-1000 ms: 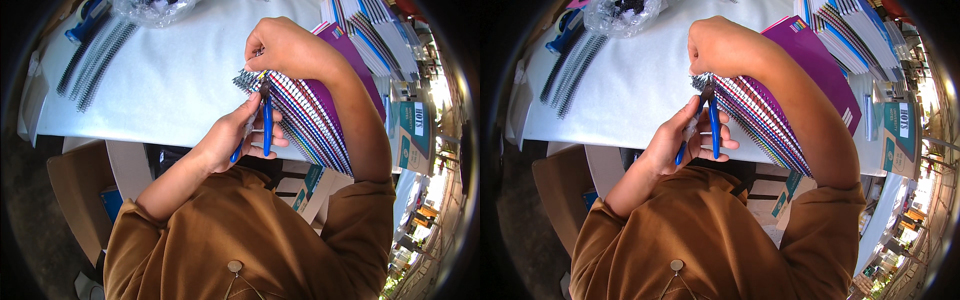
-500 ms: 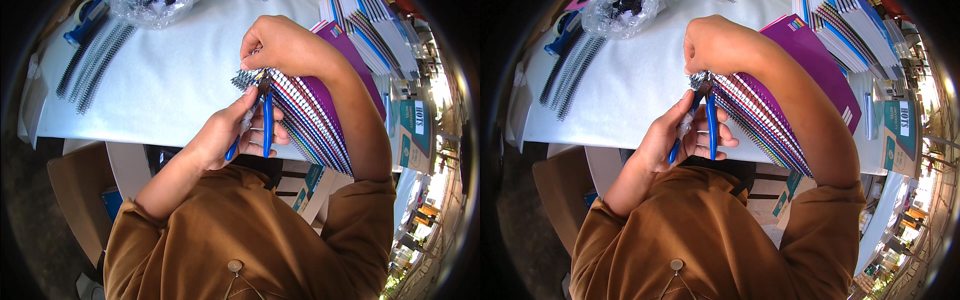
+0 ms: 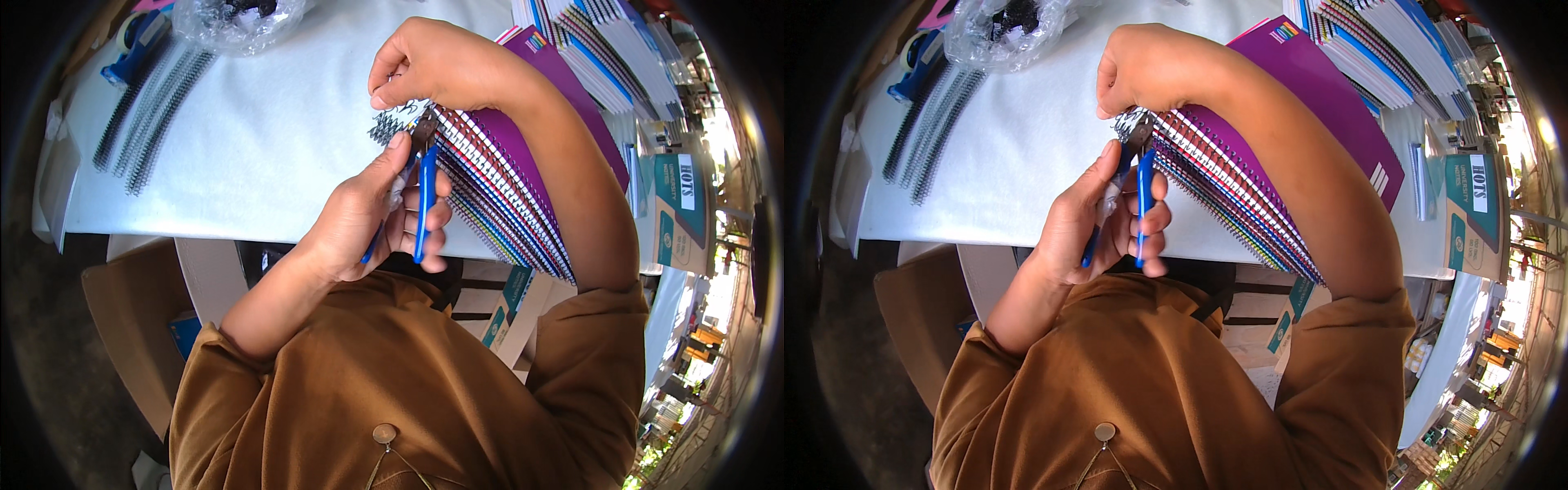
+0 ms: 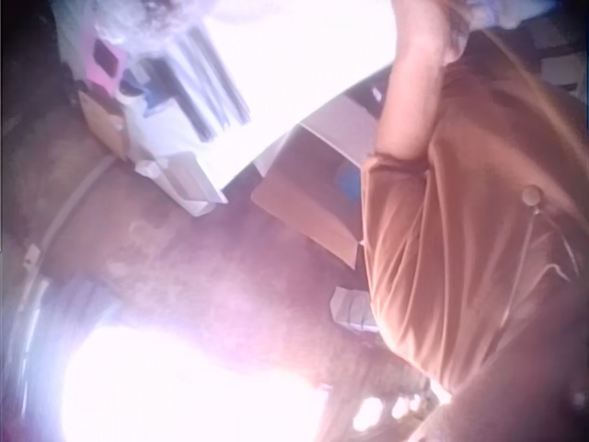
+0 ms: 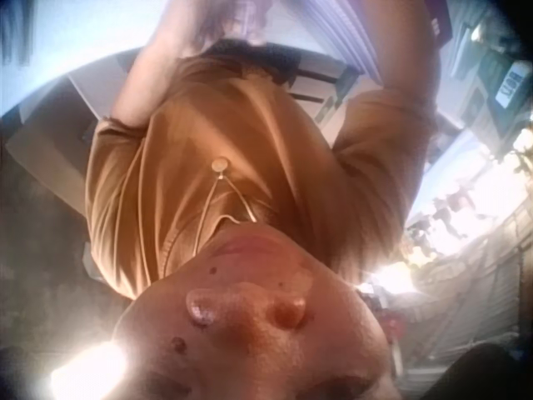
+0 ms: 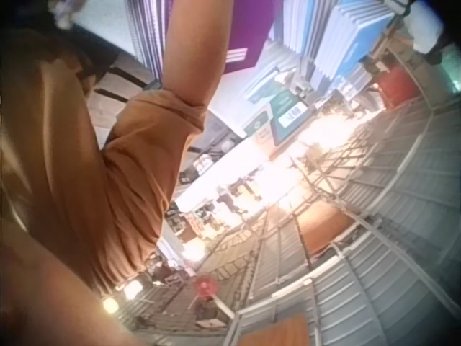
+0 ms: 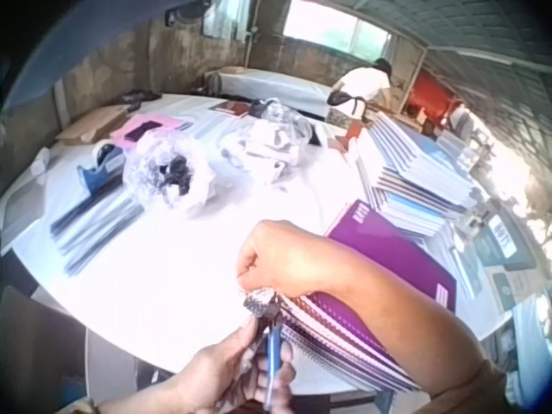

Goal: The person organizes stacks of notebooks on a table and uses pliers to trim the wire coils on several spiral-bound notebooks.

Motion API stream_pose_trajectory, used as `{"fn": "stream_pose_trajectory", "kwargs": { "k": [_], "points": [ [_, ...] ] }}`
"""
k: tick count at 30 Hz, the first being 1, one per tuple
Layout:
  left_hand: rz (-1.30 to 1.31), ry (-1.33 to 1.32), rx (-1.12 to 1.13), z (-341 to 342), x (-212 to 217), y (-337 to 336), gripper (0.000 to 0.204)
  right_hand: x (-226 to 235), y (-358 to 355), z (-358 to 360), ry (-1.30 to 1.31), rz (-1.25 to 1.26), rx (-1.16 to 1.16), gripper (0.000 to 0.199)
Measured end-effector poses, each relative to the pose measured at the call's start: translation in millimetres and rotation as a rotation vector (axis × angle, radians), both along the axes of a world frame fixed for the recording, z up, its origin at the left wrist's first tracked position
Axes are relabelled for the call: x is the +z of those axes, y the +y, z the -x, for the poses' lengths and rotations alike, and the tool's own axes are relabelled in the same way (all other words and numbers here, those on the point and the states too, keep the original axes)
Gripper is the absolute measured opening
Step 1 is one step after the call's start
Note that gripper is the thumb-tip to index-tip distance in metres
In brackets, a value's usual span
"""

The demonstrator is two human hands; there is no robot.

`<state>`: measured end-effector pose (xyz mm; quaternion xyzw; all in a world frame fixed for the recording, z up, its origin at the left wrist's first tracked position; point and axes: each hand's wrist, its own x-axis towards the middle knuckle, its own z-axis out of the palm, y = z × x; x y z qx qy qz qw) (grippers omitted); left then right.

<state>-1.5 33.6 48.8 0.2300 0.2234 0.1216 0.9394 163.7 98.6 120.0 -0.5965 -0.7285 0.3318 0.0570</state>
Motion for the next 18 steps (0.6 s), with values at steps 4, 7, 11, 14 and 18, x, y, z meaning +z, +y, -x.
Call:
{"fn": "stream_pose_trajectory", "kwargs": {
  "k": [4, 7, 11, 14, 18],
  "points": [
    [0.131, -0.328, -0.052, 5, -13, -6, 0.063, -1, 1, 0, 0.118, 0.032, -0.088, 0.024],
    [-0.106, 0.005, -0.058, 0, 13, -10, 0.064, -3, 3, -4, 0.190, 0.041, -0.156, 0.021],
    [-0.103, -0.078, -0.043, -6, 10, 3, 0.068, -1, 3, -2, 0.185, 0.046, -0.122, 0.026],
    [-0.058, -0.108, -0.037, -7, 8, 8, 0.067, -2, 2, 0, 0.164, 0.012, -0.129, 0.025],
    [0.146, -0.262, -0.092, -6, 11, 12, 0.067, -2, 2, -1, 0.151, 0.007, -0.118, 0.025]
  ]
}}
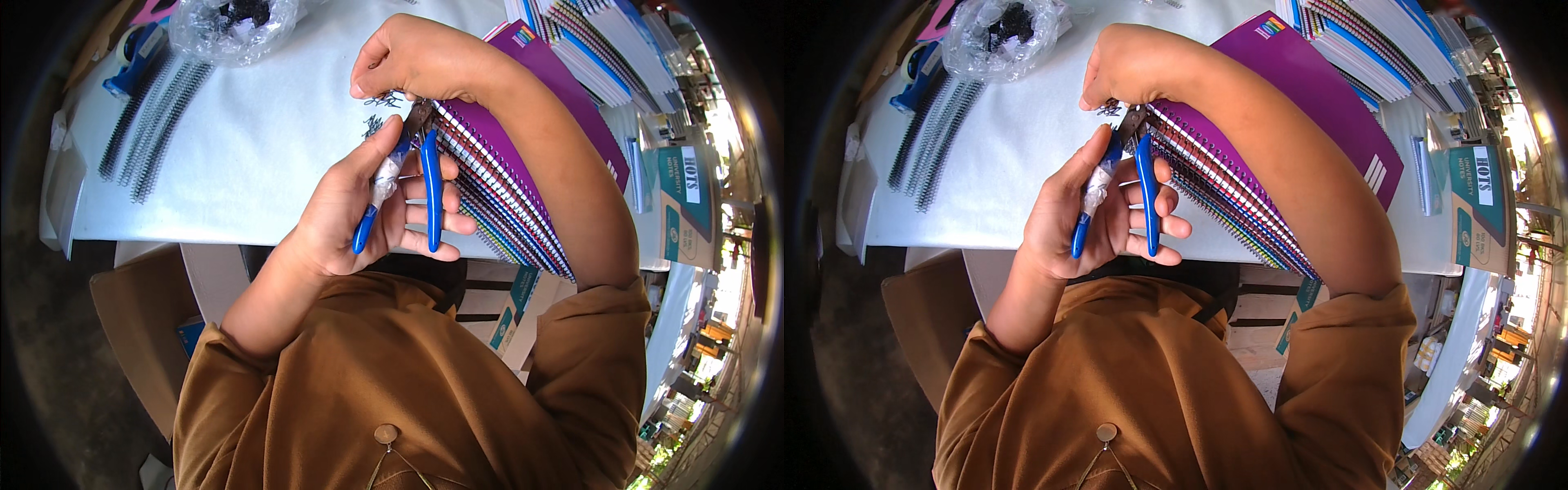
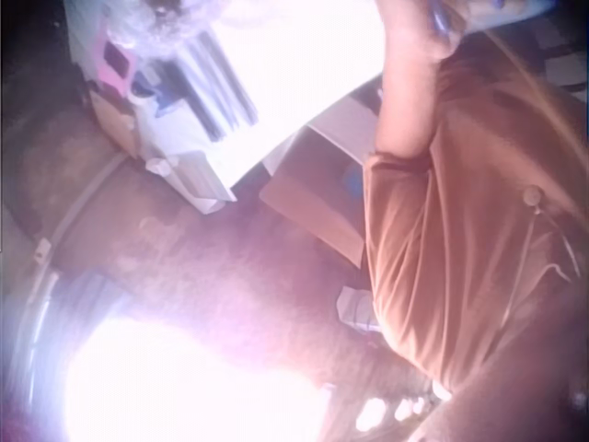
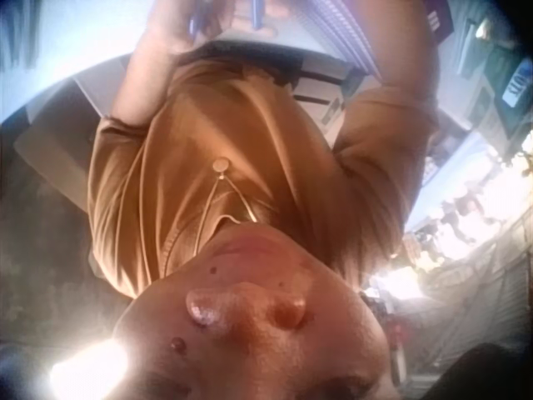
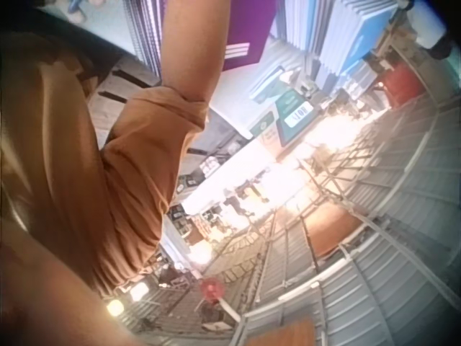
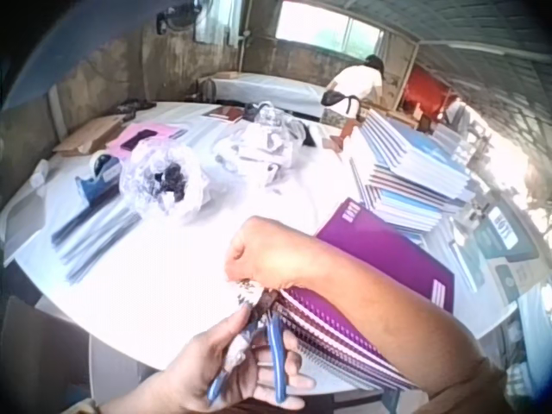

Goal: The person organizes stacks of notebooks on a table and uses pliers to trim the wire coils on several spiral-bound notebooks.

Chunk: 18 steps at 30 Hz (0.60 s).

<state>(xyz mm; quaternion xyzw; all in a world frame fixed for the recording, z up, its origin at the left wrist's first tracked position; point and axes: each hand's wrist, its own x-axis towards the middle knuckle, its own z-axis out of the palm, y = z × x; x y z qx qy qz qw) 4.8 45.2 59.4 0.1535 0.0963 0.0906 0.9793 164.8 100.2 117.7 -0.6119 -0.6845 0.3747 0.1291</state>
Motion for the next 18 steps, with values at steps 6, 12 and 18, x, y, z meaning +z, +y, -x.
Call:
{"fn": "stream_pose_trajectory", "kwargs": {
  "k": [6, 12, 18],
  "points": [
    [0.233, -0.270, -0.051, -2, -13, 0, 0.061, -3, 1, 0, -0.006, -0.007, 0.003, 0.025],
    [0.014, -0.061, 0.093, -1, -14, -7, 0.063, -9, 4, -1, -0.076, -0.060, 0.014, 0.025],
    [0.028, -0.173, -0.052, 9, -19, -2, 0.070, -27, 26, -13, 0.405, -0.036, -0.170, 0.022]
  ]
}}
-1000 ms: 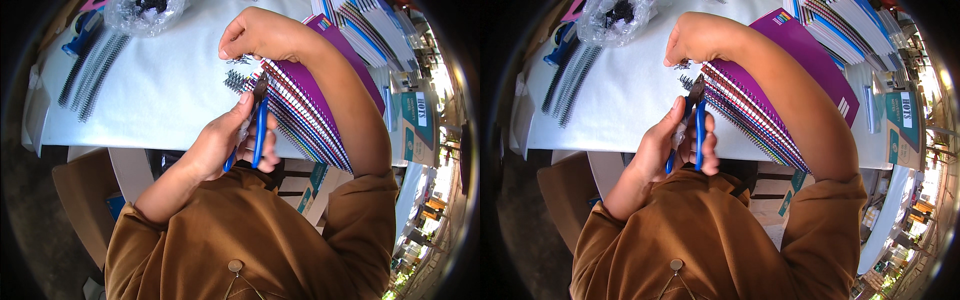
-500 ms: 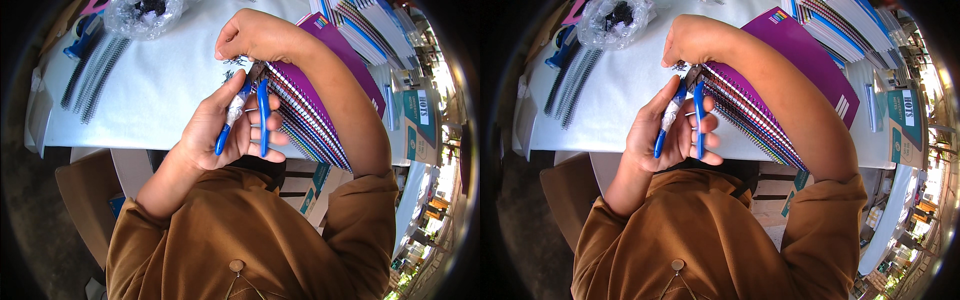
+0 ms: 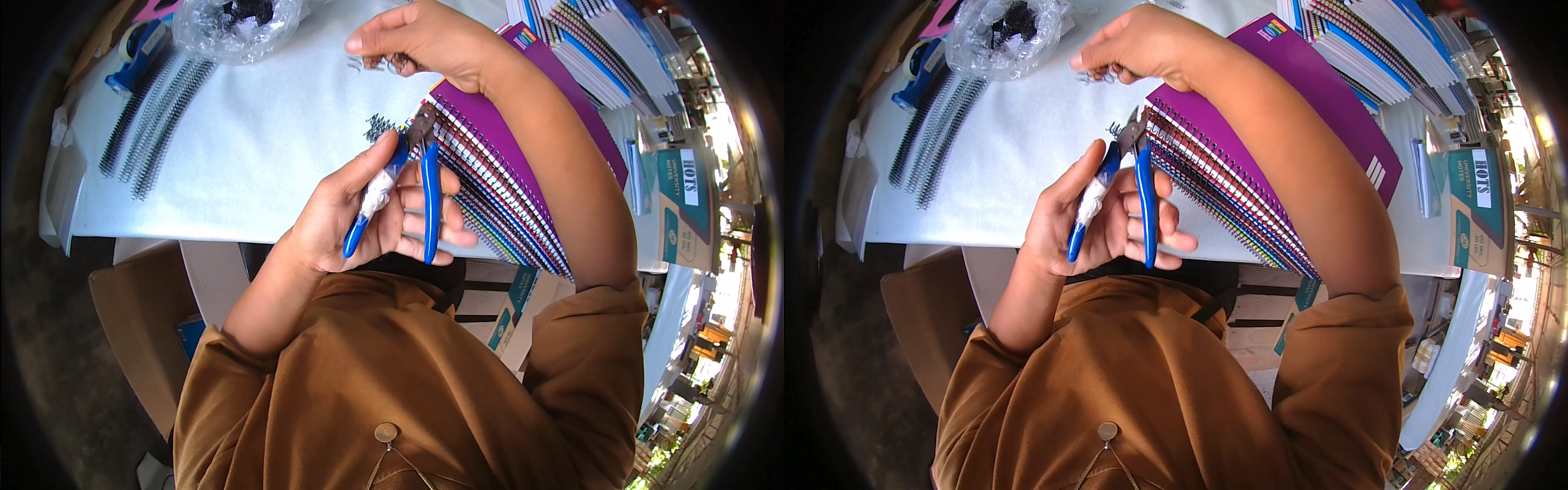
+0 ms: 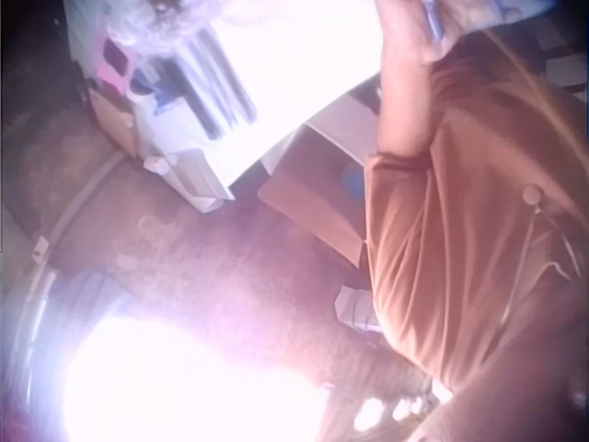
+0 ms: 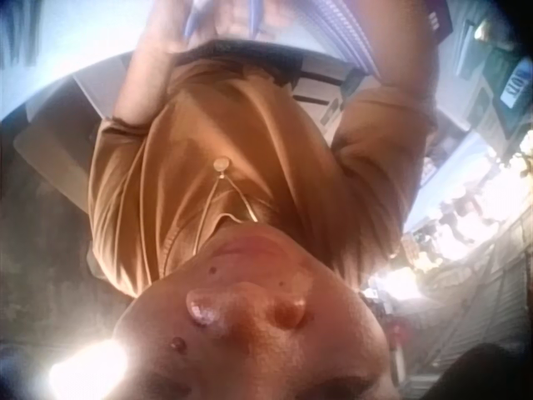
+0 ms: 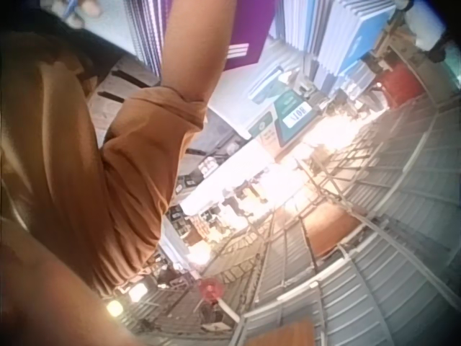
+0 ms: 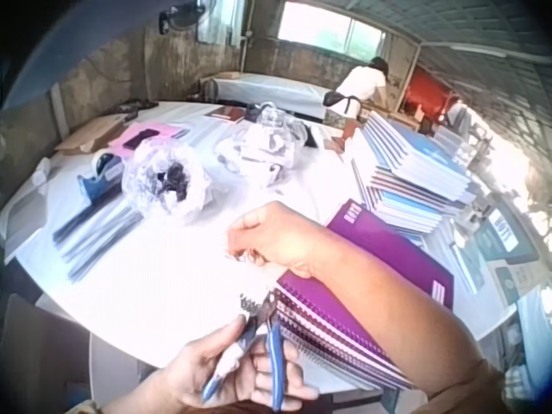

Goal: The person organizes stacks of notebooks on a table and uses pliers to trim the wire coils on several spiral-bound notebooks.

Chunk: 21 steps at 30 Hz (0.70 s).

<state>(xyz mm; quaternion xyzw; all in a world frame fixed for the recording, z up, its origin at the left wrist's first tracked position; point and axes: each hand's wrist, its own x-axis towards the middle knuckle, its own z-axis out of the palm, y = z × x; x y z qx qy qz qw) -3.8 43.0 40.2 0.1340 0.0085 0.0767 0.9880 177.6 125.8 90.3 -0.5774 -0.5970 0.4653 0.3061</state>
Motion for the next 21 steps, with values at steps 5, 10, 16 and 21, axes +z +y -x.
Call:
{"fn": "stream_pose_trajectory", "kwargs": {
  "k": [5, 10, 16, 21],
  "points": [
    [-0.267, 0.241, 0.064, 0, 15, 2, 0.065, 1, 15, -19, 1.100, 0.318, -0.172, 0.011],
    [-1.661, 1.105, 0.394, -3, 28, -8, 0.056, 24, -3, -5, 1.209, 0.300, -0.304, 0.023],
    [-0.491, 0.246, 0.140, 11, -5, -1, 0.066, 4, 13, -23, 1.081, 0.202, -0.159, 0.035],
    [-0.036, -0.027, -0.021, 4, -20, 1, 0.072, 7, 10, -17, 0.995, 0.164, -0.231, 0.042]
  ]
}}
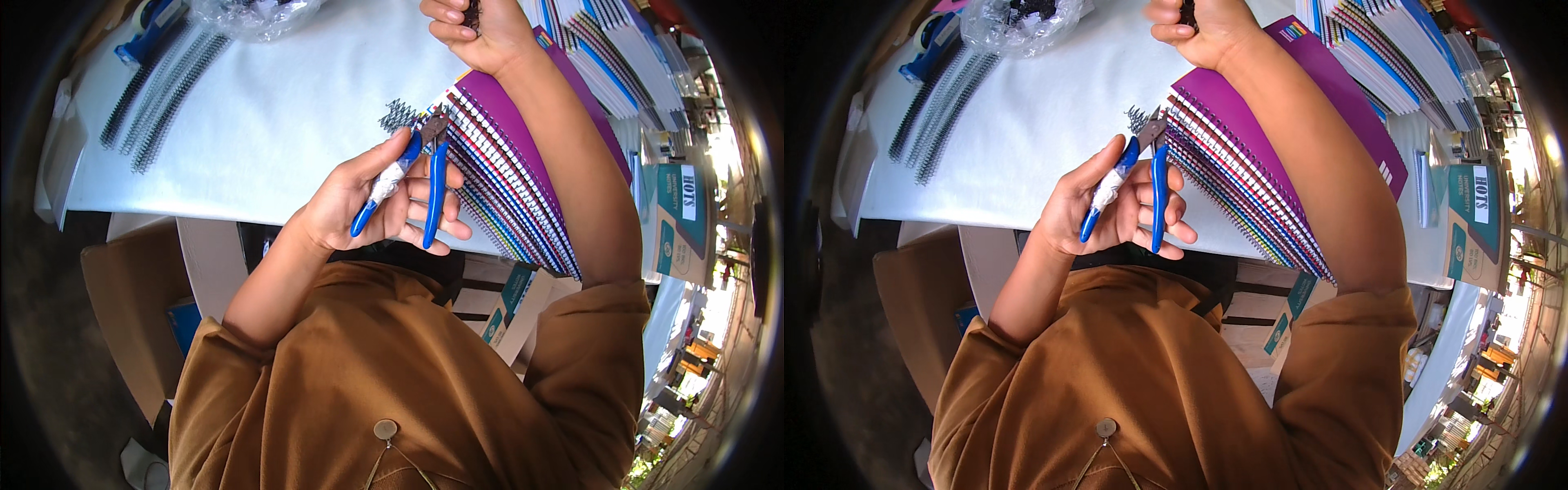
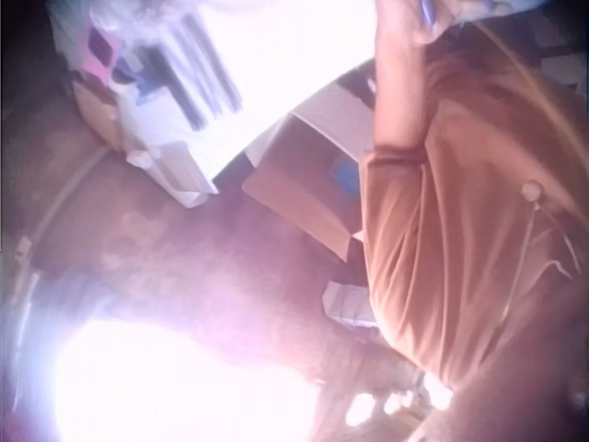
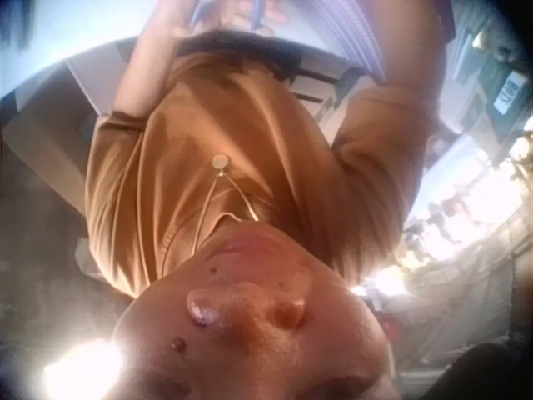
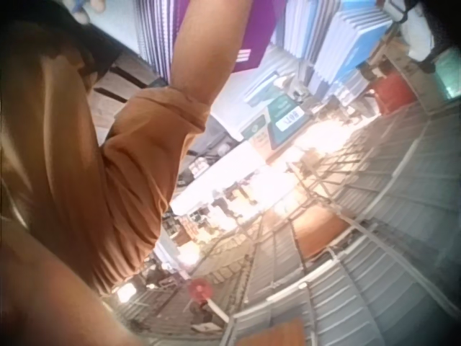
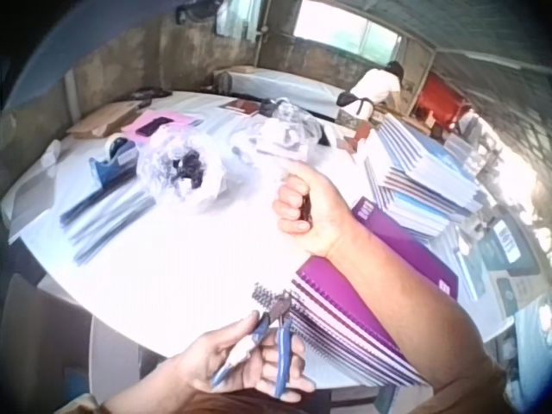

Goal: The person organizes stacks of notebooks on a table and uses pliers to trim the wire coils on several spiral-bound notebooks.

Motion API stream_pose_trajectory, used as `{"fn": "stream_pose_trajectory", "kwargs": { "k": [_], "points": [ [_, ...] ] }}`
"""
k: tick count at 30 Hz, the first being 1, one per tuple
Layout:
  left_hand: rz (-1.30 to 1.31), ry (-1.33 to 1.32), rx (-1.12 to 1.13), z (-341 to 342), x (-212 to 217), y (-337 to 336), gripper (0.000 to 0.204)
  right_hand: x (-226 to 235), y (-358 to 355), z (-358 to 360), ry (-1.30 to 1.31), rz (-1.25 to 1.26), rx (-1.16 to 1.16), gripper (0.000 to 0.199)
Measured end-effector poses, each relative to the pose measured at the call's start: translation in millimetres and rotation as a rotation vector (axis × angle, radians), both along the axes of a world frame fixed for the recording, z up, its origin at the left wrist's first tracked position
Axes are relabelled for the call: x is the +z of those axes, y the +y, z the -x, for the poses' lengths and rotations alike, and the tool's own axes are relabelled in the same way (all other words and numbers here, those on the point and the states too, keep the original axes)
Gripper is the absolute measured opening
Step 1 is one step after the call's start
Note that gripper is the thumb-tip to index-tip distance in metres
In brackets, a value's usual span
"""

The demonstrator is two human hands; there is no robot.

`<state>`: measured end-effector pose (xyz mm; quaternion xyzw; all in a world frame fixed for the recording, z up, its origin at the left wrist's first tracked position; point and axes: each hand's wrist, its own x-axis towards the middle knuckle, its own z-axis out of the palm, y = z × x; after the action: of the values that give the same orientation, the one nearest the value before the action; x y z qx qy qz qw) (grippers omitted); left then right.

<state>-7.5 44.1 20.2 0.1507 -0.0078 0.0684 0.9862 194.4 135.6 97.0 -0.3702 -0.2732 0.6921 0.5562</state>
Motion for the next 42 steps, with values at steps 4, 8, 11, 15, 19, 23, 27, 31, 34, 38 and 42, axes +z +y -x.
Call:
{"fn": "stream_pose_trajectory", "kwargs": {
  "k": [4, 8, 11, 15, 19, 23, 27, 31, 34, 38, 42],
  "points": [
    [0.184, -0.182, -0.062, -1, -19, 3, 0.065, 4, -1, 5, -0.011, 0.000, 0.001, 0.042],
    [-1.209, 0.779, 0.561, -5, 17, -16, 0.055, 3, -4, 5, -0.025, 0.005, -0.017, 0.041],
    [-1.466, 0.954, 0.617, -7, 19, -18, 0.052, 3, -4, 6, -0.032, 0.010, -0.023, 0.041],
    [-0.410, 0.385, 0.196, 3, 5, -10, 0.059, 6, -5, 9, -0.054, -0.002, -0.008, 0.041],
    [-0.040, 0.292, 0.075, 2, 8, -6, 0.064, 4, -5, 9, -0.060, 0.010, -0.035, 0.040],
    [-0.325, 0.447, 0.181, 5, 11, -5, 0.060, 4, -6, 7, -0.077, -0.013, -0.021, 0.040],
    [-1.120, 0.782, 0.499, 1, 9, -16, 0.061, 3, -5, 7, -0.083, -0.009, -0.014, 0.040],
    [-0.301, 0.397, 0.200, 4, 19, -12, 0.064, 3, -5, 8, -0.069, -0.021, 0.018, 0.040],
    [-0.103, 0.343, 0.134, 3, 14, -6, 0.066, 4, -5, 8, -0.075, -0.036, 0.025, 0.039],
    [-1.385, 0.932, 0.630, -6, 10, -16, 0.051, 3, -4, 9, -0.101, -0.041, 0.016, 0.039],
    [-1.276, 0.821, 0.504, -1, 2, -8, 0.051, 5, -7, 11, -0.106, -0.042, 0.007, 0.039]
  ]
}}
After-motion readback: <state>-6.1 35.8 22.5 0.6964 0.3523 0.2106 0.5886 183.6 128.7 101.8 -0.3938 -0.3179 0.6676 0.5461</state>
